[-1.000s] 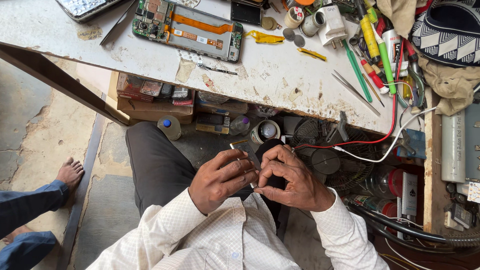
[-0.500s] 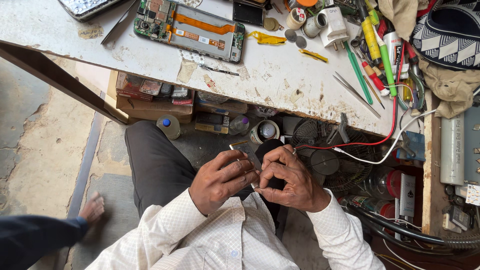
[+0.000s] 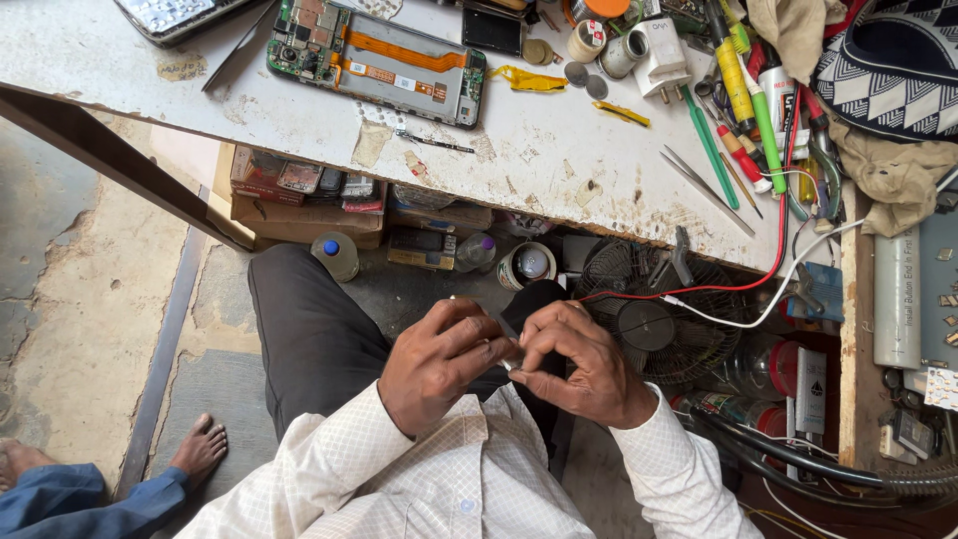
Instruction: The person removes a sticker from a mobile phone battery, uses a soldering iron on the battery connector, and applies a substance from a small container to the battery terminals. The person then places the battery into a disassembled phone chassis.
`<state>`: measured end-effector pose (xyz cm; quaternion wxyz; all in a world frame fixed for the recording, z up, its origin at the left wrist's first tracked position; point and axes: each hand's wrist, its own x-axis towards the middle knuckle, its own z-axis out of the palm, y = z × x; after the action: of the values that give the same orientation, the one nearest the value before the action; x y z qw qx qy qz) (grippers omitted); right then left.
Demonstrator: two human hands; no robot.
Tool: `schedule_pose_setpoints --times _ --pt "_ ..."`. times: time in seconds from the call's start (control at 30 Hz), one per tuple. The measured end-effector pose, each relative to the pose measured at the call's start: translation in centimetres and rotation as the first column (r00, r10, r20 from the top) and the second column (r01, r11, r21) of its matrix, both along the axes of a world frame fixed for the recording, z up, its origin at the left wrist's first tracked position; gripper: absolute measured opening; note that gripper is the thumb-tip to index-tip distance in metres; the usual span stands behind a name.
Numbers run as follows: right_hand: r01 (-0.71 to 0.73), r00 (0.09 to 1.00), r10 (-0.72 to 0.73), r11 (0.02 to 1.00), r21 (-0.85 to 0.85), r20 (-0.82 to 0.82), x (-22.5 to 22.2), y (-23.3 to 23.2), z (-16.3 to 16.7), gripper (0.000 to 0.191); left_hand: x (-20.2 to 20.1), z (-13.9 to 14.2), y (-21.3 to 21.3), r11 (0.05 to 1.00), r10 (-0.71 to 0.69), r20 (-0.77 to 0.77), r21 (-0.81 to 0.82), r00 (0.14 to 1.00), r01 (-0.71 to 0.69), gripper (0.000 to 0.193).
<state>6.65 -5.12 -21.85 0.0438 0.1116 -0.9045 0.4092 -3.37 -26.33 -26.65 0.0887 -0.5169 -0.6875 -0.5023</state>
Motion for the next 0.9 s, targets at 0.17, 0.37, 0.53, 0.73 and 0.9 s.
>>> schedule_pose_setpoints --times 0.17,0.37,0.53,0.73,0.9 --pt "0.108 0.993 -0.114 0.984 -0.140 -0.031 0.9 -0.4 -0.8 0.027 0.2 0.1 0.2 0.990 0.076 0.127 -0.125 0.989 -0.060 0.034" --pt "0.232 0.972 -0.223 0.952 -0.198 0.068 1.8 -0.9 -2.2 0.014 0.4 0.0 0.3 0.955 0.084 0.242 -0.298 0.967 -0.009 0.025" --pt "0.279 0.952 -0.244 0.940 -0.197 0.184 2.0 -0.6 -2.4 0.015 0.6 0.2 0.4 0.941 0.088 0.240 -0.337 0.967 -0.002 0.021" --pt "0.270 0.931 -0.163 0.910 -0.315 0.327 1.8 0.0 -2.5 0.020 0.7 0.6 0.4 0.938 0.062 0.237 -0.347 0.969 0.025 0.024" --pt "0.258 0.927 -0.147 0.918 -0.302 0.346 1.8 0.1 -2.9 0.026 0.8 1.0 0.3 0.931 0.044 0.256 -0.360 0.966 0.053 0.018"
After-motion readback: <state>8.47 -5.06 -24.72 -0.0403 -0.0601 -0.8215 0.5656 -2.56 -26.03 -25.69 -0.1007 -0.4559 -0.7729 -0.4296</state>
